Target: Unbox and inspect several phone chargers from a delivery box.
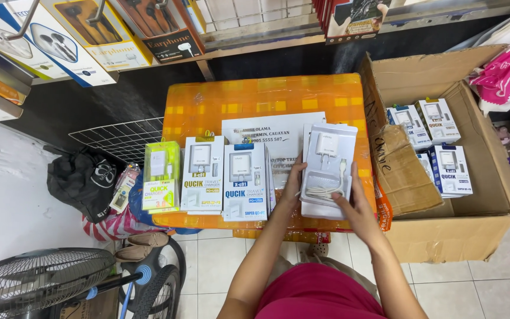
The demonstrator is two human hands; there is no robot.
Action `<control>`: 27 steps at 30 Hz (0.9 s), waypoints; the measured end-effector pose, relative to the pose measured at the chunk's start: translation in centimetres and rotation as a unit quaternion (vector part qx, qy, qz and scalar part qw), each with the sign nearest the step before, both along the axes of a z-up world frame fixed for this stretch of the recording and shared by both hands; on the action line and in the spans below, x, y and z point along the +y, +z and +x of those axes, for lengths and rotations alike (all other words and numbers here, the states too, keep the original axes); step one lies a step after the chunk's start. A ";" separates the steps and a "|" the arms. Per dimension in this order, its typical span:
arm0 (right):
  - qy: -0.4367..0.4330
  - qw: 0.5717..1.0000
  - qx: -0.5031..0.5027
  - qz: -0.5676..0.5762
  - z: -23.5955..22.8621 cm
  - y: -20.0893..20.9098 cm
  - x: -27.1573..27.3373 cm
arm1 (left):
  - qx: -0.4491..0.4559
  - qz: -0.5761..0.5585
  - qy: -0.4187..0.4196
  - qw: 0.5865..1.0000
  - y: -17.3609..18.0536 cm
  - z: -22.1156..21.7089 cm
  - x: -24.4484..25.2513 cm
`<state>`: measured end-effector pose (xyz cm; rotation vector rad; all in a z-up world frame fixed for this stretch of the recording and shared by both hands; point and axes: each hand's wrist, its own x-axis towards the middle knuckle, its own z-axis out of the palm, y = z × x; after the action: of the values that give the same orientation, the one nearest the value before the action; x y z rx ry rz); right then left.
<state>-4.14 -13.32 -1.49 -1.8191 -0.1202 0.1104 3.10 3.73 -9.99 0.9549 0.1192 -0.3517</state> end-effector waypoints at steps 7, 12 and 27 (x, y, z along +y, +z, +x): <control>0.017 0.997 0.074 0.029 1.0 0.8 -2.7 | 0.032 0.126 -0.044 0.991 0.9 0.7 -1.2; 0.008 0.996 0.077 0.050 1.4 1.0 -2.9 | -0.039 0.219 -0.022 0.975 0.6 1.0 -1.9; -0.047 0.989 0.008 0.142 5.9 -2.0 -4.0 | -0.047 0.165 0.035 0.985 -1.6 5.4 -4.4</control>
<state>1.80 -17.27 -3.48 -1.5357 -0.0361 0.0379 8.48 -0.68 -11.54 1.2896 0.1271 -0.2250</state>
